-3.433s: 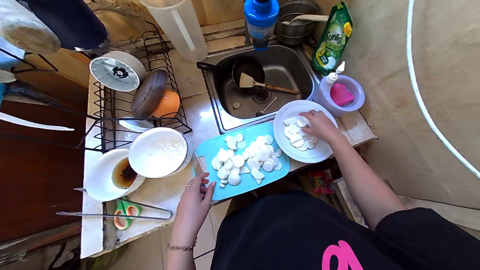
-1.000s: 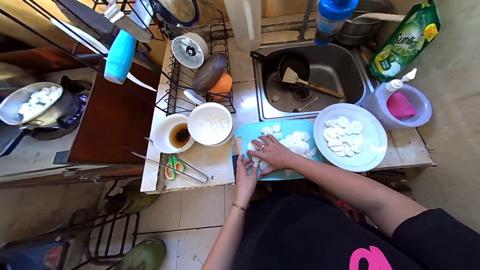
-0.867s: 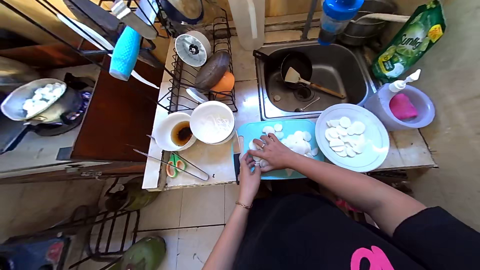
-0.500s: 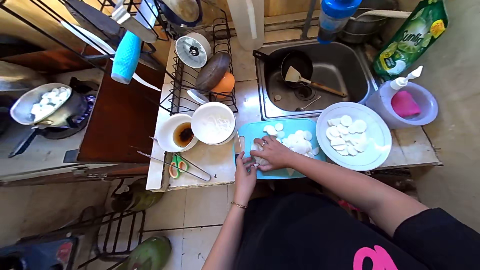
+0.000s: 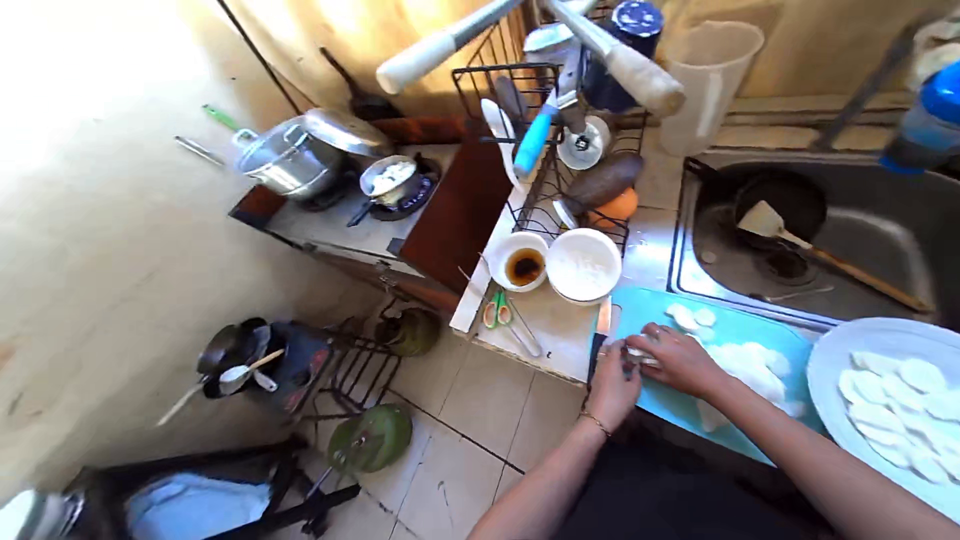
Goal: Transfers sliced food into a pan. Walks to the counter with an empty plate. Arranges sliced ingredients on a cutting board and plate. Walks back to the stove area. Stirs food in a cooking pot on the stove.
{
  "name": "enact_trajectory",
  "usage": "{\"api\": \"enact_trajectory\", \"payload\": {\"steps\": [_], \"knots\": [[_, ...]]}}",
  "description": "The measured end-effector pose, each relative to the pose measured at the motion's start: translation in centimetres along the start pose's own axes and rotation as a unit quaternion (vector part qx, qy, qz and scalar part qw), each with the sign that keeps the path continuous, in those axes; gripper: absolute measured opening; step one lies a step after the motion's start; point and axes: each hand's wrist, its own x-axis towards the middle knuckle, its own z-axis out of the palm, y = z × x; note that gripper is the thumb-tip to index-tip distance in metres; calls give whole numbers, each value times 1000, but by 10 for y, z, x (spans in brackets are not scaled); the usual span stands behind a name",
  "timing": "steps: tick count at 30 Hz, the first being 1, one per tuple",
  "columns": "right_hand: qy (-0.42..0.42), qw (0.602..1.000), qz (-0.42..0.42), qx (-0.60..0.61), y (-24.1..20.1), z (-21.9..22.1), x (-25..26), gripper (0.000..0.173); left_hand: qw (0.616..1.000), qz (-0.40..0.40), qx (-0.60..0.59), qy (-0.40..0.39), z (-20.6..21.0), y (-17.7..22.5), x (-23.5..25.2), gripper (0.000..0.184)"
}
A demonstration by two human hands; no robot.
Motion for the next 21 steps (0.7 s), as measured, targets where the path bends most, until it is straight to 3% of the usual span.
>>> {"api": "enact_trajectory", "payload": {"steps": [13, 18, 21], "knots": [[96, 993, -63, 25, -1, -14, -10, 35, 996, 13, -85, 29, -5, 18, -10, 48], [163, 983, -73, 49, -7, -34, -31, 31, 992, 83, -91, 38, -3, 38, -20, 49], [228, 972, -25, 57, 1, -51, -66, 32, 983, 161, -87, 5, 13, 61, -17, 48]]}}
